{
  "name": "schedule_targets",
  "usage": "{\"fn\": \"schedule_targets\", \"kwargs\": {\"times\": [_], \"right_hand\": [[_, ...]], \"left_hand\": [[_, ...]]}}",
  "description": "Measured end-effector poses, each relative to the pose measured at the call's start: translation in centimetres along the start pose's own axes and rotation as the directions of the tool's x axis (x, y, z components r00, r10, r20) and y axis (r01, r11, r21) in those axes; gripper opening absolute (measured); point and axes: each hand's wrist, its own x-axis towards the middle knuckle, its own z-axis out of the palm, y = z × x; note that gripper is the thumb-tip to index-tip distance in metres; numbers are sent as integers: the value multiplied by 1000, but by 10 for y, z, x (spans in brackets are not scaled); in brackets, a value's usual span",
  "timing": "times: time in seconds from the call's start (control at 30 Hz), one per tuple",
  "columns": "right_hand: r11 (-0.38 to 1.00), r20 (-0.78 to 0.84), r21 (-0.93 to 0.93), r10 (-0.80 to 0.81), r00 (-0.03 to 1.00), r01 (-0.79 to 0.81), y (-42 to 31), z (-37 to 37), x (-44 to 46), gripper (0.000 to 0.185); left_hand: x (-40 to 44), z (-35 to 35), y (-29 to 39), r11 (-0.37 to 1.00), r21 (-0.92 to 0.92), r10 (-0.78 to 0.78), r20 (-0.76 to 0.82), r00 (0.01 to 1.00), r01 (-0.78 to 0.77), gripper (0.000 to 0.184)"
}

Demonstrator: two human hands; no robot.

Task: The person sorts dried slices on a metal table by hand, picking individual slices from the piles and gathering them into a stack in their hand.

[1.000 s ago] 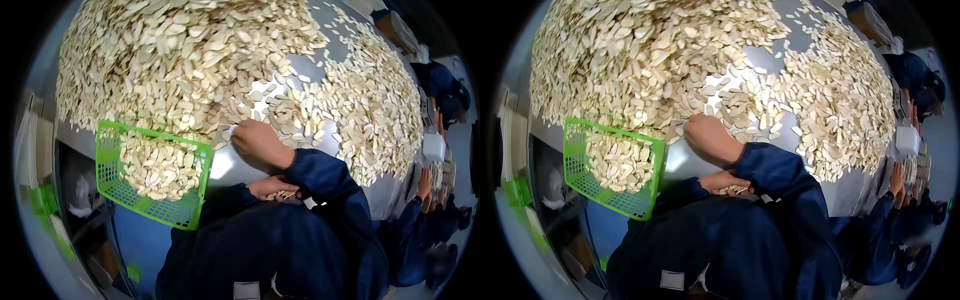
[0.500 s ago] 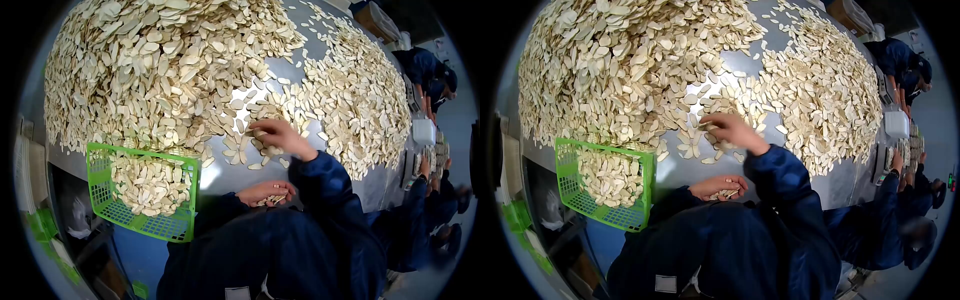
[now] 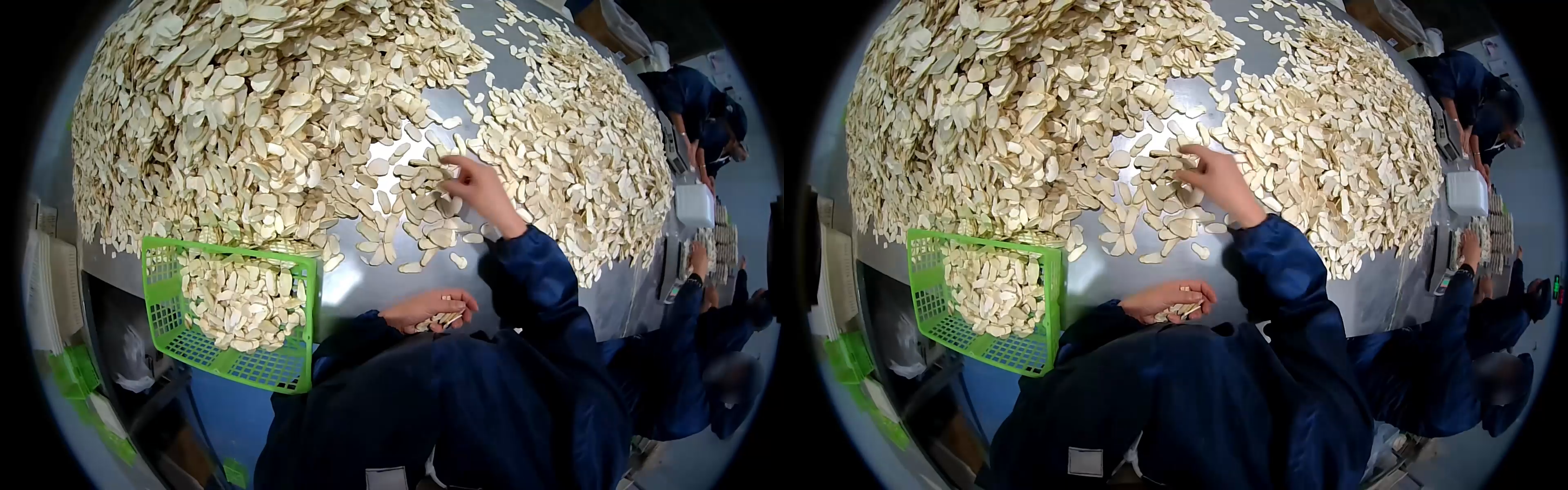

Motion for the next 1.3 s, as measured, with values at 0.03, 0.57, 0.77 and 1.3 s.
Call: {"fn": "schedule_targets", "kwargs": {"times": [0.03,0.57,0.77,1.3], "right_hand": [[996,39,-82,44,998,-40,-16,8,1,30],[908,3,-390,-166,986,154,6,8,-9,16],[942,-12,-300,-164,986,153,20,8,-10,13],[-152,402,901,-57,914,-406,-19,-9,-94,70]], "left_hand": [[-1,1,1,1000,18,-2,-5,1000,2,27],[-1,0,1,1000,-17,-5,-5,1000,5,25],[-1,0,1,1000,-4,-10,-14,1000,10,25],[-7,-3,-3,777,-531,268,-209,940,-340,28]]}}
